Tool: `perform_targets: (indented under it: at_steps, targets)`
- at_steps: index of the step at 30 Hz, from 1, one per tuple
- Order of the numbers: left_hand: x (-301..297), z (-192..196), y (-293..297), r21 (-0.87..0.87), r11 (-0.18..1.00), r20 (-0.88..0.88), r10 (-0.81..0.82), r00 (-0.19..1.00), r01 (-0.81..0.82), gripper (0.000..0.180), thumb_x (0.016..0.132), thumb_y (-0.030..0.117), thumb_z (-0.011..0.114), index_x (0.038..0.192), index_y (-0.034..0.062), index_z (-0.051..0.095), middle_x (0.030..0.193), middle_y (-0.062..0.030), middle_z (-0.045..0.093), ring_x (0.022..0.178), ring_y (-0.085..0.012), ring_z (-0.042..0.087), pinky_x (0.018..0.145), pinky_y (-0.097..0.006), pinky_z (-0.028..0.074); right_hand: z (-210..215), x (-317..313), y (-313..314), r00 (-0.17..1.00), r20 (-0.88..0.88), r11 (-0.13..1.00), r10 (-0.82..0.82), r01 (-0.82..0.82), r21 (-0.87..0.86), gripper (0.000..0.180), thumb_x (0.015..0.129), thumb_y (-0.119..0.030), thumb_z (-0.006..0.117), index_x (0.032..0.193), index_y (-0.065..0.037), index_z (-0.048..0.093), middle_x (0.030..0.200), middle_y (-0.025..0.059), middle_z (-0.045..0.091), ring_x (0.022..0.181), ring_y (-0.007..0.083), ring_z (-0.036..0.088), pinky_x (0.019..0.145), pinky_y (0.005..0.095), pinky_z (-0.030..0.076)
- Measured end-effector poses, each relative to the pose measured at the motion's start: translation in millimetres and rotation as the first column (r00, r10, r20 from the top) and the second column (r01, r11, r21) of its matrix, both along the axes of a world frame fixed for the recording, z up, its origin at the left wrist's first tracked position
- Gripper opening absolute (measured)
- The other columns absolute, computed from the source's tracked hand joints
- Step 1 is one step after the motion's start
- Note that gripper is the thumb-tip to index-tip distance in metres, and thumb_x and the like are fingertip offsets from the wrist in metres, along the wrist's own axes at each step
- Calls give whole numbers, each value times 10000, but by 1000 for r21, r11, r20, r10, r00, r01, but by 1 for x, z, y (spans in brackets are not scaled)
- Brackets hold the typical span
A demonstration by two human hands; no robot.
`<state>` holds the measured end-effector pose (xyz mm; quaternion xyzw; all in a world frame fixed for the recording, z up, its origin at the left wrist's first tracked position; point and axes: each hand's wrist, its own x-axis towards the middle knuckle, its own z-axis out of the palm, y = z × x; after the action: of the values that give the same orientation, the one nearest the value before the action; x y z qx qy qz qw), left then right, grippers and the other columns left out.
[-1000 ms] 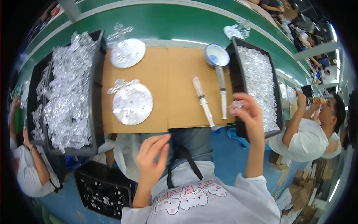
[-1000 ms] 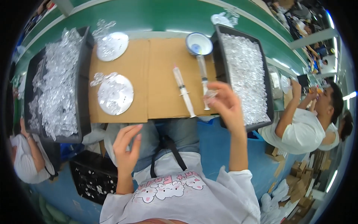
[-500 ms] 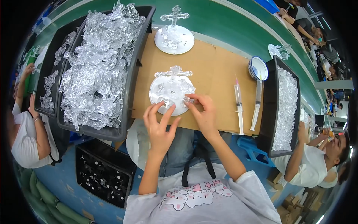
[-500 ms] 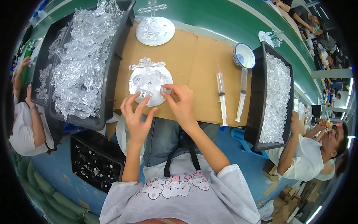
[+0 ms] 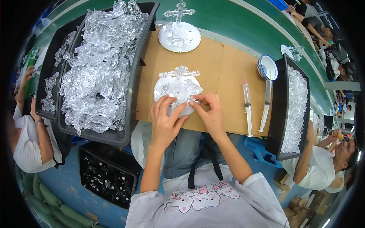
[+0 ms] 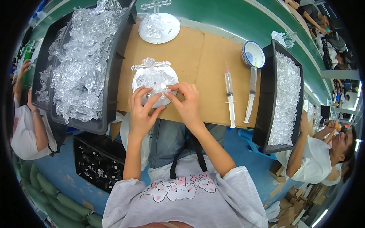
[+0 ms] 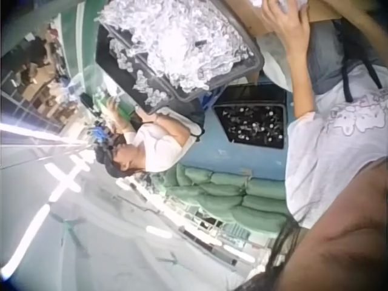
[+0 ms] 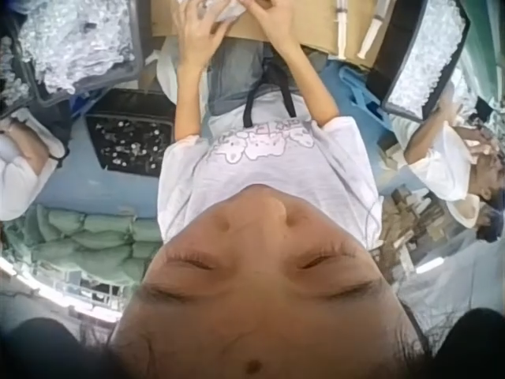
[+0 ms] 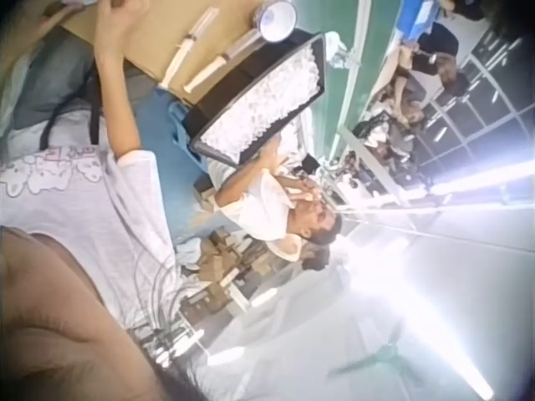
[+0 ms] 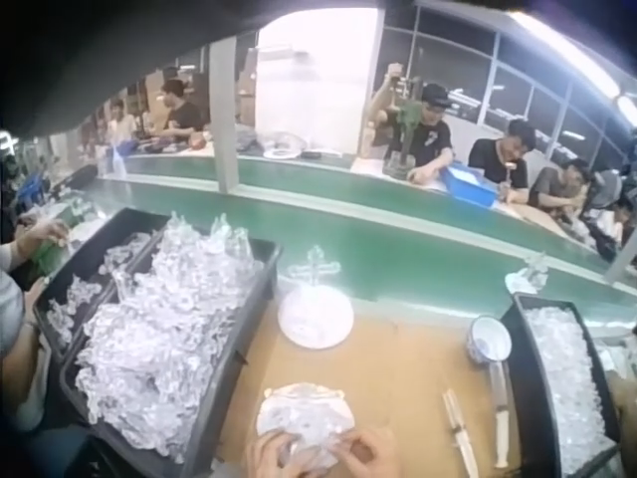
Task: Assembling decorative light fixtures by gluing plastic components onto circular bases using a syringe.
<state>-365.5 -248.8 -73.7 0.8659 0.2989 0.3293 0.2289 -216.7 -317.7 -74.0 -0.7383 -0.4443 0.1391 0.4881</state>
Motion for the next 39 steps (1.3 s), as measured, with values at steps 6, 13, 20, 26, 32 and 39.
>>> perform_targets:
  at_steps: [6, 13, 20, 26, 32, 39]
  targets:
    - [1, 16, 8, -12, 997, -101, -80, 992, 79, 377, 660, 157, 773, 1021, 155, 664, 1117, -79, 511, 1088, -304, 444, 908, -421, 352, 8, 6, -1, 999, 13, 997, 42, -41, -61, 198, 769, -164, 723, 925, -62, 660, 915, 24, 636, 871, 177, 536, 714, 298, 431]
    - [2, 33, 7, -1, 997, -245, -78, 966, 80, 368, 679, 134, 753, 1036, 163, 665, 1086, -104, 493, 1058, -309, 441, 905, -422, 354, 3, 8, -3, 973, 216, 993, 76, -54, -104, 202, 787, -158, 700, 952, -65, 633, 929, 59, 603, 867, 210, 531, 765, 303, 422]
    - [-17, 68, -5, -99, 990, -138, -113, 984, 100, 479, 686, 73, 726, 1147, 107, 602, 1151, -150, 505, 1141, -362, 458, 963, -460, 364, 28, 22, -27, 997, -32, 995, -76, 73, -72, 314, 793, -133, 675, 1089, -65, 595, 1013, 67, 584, 866, 161, 502, 760, 280, 404]
    - [-51, 153, 74, 228, 971, -250, 123, 960, -65, 400, 726, -20, 638, 1113, 74, 603, 1057, -145, 571, 983, -342, 561, 834, -411, 457, 91, 85, 95, 960, 280, 976, -6, -55, 210, 434, 791, -153, 675, 1194, -60, 543, 1199, 117, 564, 1112, 242, 517, 860, 329, 429]
    - [-32, 88, 202, 152, 969, -517, -92, 851, 197, 380, 714, -53, 599, 1082, 44, 594, 1041, -145, 593, 981, -332, 564, 836, -395, 464, 91, 143, 230, 782, 434, 894, 447, -383, -230, 376, 771, -192, 703, 1116, -90, 591, 962, 136, 653, 926, 273, 619, 799, 367, 484]
    - [-34, 78, 214, -155, 964, -461, -265, 847, 217, 421, 702, 1, 641, 1114, 91, 638, 1013, -121, 664, 997, -332, 582, 866, -384, 464, 110, 155, 181, 734, 365, 817, 572, -472, -331, 211, 761, -177, 685, 938, -68, 649, 786, 141, 672, 717, 296, 641, 674, 372, 496]
